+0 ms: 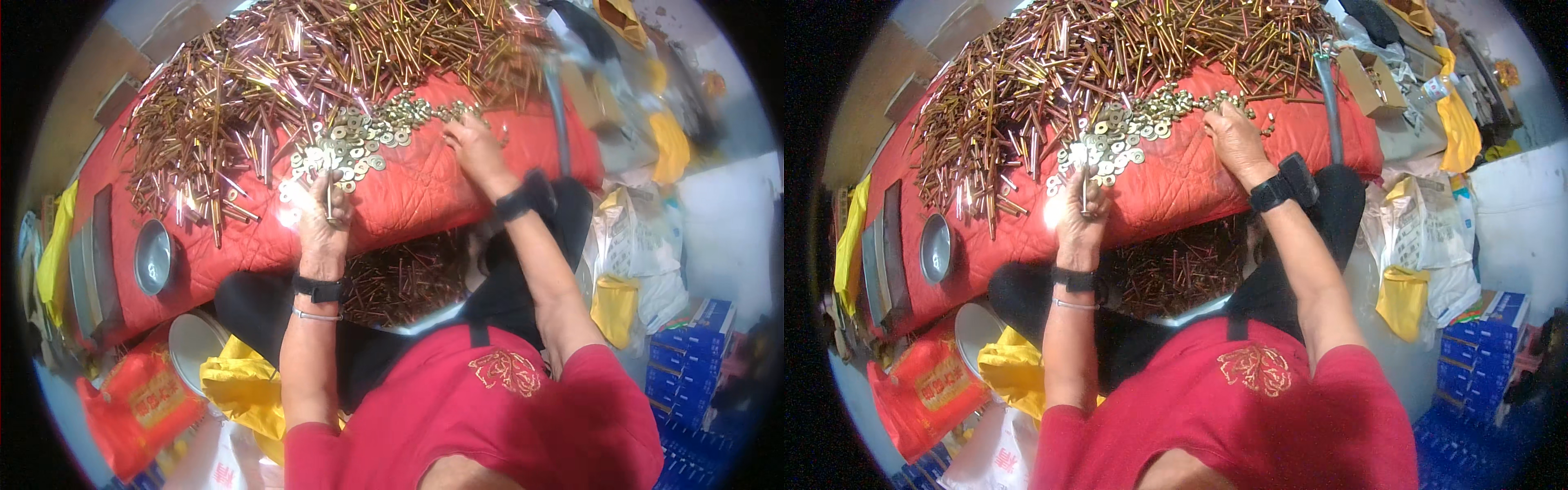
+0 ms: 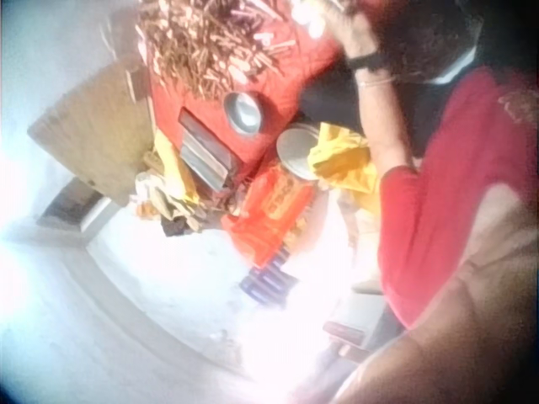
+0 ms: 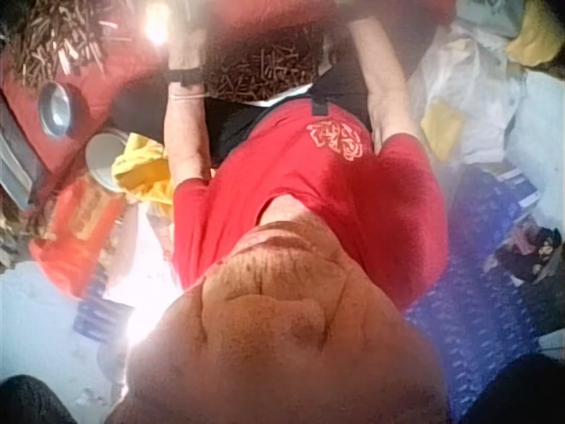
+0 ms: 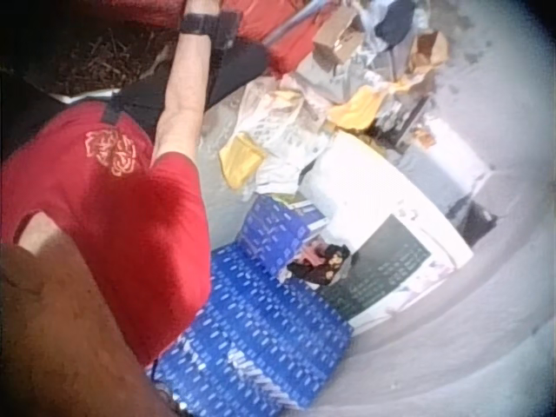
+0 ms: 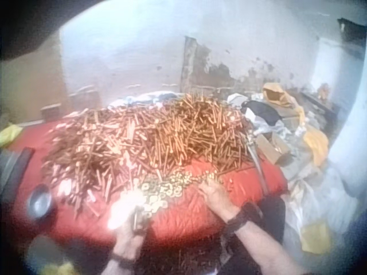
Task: The recorder is assembling metal rods and washers on a work surface.
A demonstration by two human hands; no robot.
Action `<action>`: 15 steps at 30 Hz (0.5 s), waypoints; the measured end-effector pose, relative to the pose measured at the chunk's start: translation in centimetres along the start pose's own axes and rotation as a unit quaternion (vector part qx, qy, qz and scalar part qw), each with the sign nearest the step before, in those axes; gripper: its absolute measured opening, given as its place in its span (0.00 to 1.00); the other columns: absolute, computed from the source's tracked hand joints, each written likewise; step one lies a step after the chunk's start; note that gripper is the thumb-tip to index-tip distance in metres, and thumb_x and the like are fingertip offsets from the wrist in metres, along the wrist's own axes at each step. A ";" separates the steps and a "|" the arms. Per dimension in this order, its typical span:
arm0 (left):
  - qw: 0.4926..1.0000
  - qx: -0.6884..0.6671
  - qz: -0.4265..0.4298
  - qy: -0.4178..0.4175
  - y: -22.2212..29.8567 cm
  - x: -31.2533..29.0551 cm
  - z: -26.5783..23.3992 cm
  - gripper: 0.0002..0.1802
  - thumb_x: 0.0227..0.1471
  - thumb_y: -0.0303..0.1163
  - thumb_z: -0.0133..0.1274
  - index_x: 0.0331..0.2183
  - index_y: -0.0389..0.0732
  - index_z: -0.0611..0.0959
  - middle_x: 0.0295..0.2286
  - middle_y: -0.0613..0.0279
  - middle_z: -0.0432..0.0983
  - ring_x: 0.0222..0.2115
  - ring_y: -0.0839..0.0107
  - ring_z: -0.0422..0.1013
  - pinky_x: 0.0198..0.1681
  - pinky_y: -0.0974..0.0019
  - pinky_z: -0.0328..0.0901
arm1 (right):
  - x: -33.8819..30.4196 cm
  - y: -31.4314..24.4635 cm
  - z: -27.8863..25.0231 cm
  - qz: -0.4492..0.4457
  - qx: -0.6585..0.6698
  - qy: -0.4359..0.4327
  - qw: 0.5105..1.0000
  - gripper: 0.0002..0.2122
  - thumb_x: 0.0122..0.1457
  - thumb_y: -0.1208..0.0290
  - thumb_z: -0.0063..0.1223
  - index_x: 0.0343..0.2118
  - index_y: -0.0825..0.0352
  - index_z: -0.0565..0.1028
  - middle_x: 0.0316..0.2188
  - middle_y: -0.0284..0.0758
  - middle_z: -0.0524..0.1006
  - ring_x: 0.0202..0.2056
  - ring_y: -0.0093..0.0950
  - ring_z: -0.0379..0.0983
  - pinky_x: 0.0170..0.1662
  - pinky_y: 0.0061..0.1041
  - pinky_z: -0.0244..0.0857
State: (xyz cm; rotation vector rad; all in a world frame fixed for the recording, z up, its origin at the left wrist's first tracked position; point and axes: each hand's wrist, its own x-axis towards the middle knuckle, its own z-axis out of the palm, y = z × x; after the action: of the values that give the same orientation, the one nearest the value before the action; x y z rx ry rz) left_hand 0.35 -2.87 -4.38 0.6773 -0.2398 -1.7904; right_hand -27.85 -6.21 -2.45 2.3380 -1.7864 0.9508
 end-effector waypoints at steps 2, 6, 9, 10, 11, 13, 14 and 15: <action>0.999 0.015 0.003 0.028 -0.2 -0.4 0.8 0.11 0.56 0.34 0.50 0.35 0.35 0.77 0.17 0.69 0.67 0.14 0.83 0.60 0.12 0.83 0.52 | 0.1 0.2 0.1 -0.018 -0.011 -0.022 1.000 0.02 0.50 0.77 0.52 0.26 0.67 0.71 0.27 0.40 0.69 0.34 0.41 0.69 0.36 0.37 0.65; 0.996 0.067 -0.054 0.019 0.0 -1.2 2.1 0.12 0.57 0.35 0.48 0.35 0.35 0.77 0.12 0.73 0.61 0.10 0.82 0.51 0.14 0.78 0.48 | 0.8 -1.3 -0.5 -0.064 0.008 0.044 0.997 0.03 0.47 0.79 0.51 0.25 0.68 0.70 0.25 0.40 0.68 0.32 0.40 0.69 0.34 0.36 0.65; 0.992 0.107 -0.064 -0.030 0.0 -1.7 2.8 0.14 0.57 0.35 0.47 0.35 0.33 0.77 0.12 0.72 0.61 0.10 0.82 0.52 0.15 0.78 0.48 | 1.0 -4.6 -0.7 0.000 0.175 0.016 0.984 0.03 0.46 0.80 0.50 0.26 0.69 0.70 0.23 0.40 0.70 0.29 0.38 0.70 0.33 0.32 0.65; 0.991 0.110 -0.059 -0.047 -0.2 -1.8 2.6 0.14 0.57 0.36 0.48 0.35 0.33 0.77 0.12 0.72 0.62 0.10 0.83 0.53 0.14 0.78 0.48 | 0.9 -6.4 -1.2 0.047 0.250 -0.040 0.966 0.04 0.48 0.79 0.49 0.28 0.70 0.71 0.24 0.39 0.73 0.27 0.30 0.72 0.32 0.27 0.66; 0.990 0.119 -0.058 -0.055 -0.1 -1.9 2.4 0.14 0.57 0.36 0.48 0.34 0.33 0.77 0.12 0.73 0.61 0.10 0.83 0.53 0.14 0.78 0.48 | 0.6 -7.7 -0.8 0.120 0.350 -0.081 0.926 0.05 0.52 0.78 0.50 0.33 0.69 0.74 0.27 0.35 0.76 0.27 0.22 0.72 0.32 0.24 0.66; 0.986 0.134 -0.058 -0.075 -0.2 -2.3 2.7 0.13 0.56 0.35 0.48 0.34 0.33 0.77 0.11 0.73 0.61 0.10 0.83 0.53 0.14 0.78 0.48 | 0.7 -9.4 -0.7 0.154 0.448 -0.104 0.875 0.08 0.56 0.79 0.48 0.38 0.67 0.75 0.28 0.30 0.76 0.26 0.18 0.70 0.31 0.21 0.66; 0.987 0.133 -0.052 -0.071 -0.1 -2.4 2.9 0.12 0.56 0.35 0.48 0.33 0.34 0.78 0.11 0.74 0.60 0.09 0.84 0.53 0.13 0.78 0.47 | 0.9 -9.6 -0.5 0.150 0.479 -0.113 0.857 0.09 0.56 0.79 0.47 0.39 0.67 0.75 0.29 0.30 0.76 0.28 0.18 0.70 0.32 0.20 0.66; 0.985 0.146 -0.047 -0.080 0.0 -2.5 3.1 0.12 0.55 0.34 0.49 0.33 0.34 0.78 0.12 0.74 0.61 0.10 0.84 0.54 0.13 0.79 0.47 | 1.0 -9.7 -0.4 0.148 0.508 -0.123 0.839 0.09 0.57 0.80 0.47 0.40 0.67 0.76 0.30 0.30 0.76 0.29 0.17 0.70 0.33 0.19 0.65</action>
State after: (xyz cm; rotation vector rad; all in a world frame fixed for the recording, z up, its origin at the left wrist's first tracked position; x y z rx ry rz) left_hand -0.94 -1.10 -1.12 0.7619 -0.5963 -1.9221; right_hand -19.29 -3.67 1.43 2.8300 -2.0936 2.1839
